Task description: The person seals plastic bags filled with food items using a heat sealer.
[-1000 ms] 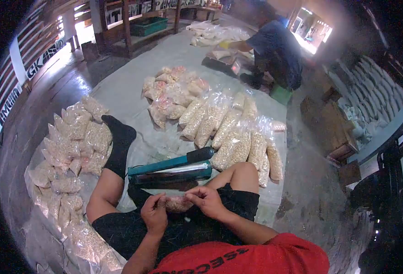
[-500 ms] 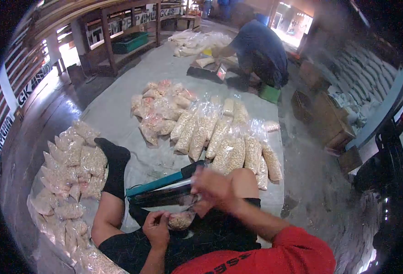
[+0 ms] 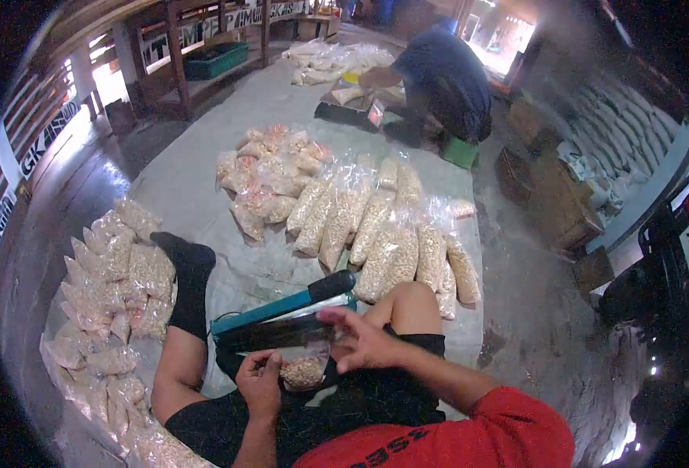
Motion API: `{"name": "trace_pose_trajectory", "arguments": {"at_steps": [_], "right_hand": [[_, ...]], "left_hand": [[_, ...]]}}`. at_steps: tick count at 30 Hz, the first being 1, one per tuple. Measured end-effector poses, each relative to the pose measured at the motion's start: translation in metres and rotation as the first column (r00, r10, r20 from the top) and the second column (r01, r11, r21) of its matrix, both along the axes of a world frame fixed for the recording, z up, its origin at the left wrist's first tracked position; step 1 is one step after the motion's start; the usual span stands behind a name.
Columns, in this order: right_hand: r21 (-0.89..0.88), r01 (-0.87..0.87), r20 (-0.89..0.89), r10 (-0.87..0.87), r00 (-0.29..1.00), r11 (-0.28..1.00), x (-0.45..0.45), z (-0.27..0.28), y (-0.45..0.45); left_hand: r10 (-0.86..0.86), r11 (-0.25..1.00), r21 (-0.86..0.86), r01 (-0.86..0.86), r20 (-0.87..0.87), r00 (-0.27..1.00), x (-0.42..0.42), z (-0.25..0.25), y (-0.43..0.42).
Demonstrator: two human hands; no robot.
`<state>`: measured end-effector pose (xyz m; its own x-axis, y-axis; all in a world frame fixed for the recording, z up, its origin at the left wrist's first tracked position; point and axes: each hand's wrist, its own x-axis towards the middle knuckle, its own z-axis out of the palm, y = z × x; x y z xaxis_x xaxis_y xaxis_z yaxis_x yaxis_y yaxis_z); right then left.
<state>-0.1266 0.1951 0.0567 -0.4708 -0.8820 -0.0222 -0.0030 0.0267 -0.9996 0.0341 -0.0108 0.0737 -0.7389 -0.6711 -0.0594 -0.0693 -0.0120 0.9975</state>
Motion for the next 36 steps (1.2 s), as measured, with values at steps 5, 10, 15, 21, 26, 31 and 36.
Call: {"name": "trace_pose_trajectory", "arguments": {"at_steps": [5, 10, 15, 21, 26, 31, 36], "right_hand": [[0.001, 0.241, 0.01, -0.241, 0.97, 0.97, 0.056, -0.044, -0.019], [0.103, 0.386, 0.01, -0.389, 0.921, 0.917, 0.061, -0.03, -0.031], [0.083, 0.466, 0.2, -0.473, 0.858, 0.881, 0.062, -0.037, -0.041], [0.08, 0.54, 0.303, -0.536, 0.788, 0.838, 0.059, -0.043, -0.044], [-0.02, 0.58, 0.524, -0.486, 0.7, 0.814, 0.054, -0.043, -0.056], [0.007, 0.668, 0.439, -0.603, 0.666, 0.744, 0.055, -0.046, -0.061], [0.094, 0.673, 0.207, -0.676, 0.707, 0.733, 0.047, -0.054, -0.059]], "left_hand": [[-0.095, 0.973, -0.196, 0.124, 0.148, 0.984, 0.003, -0.016, -0.008], [-0.113, 0.977, 0.176, 0.122, -0.065, 0.992, 0.0, -0.03, -0.006], [-0.148, 0.963, 0.229, 0.142, 0.01, 0.989, 0.003, -0.049, -0.006], [0.052, 0.932, 0.361, -0.004, -0.122, 0.991, -0.013, -0.063, -0.003], [0.023, 0.923, 0.384, 0.006, -0.072, 0.997, -0.018, -0.069, -0.004], [0.087, 0.93, 0.362, -0.059, -0.062, 0.994, -0.015, -0.067, 0.001], [0.17, 0.889, 0.45, -0.081, -0.16, 0.972, -0.017, -0.074, 0.006]]}}
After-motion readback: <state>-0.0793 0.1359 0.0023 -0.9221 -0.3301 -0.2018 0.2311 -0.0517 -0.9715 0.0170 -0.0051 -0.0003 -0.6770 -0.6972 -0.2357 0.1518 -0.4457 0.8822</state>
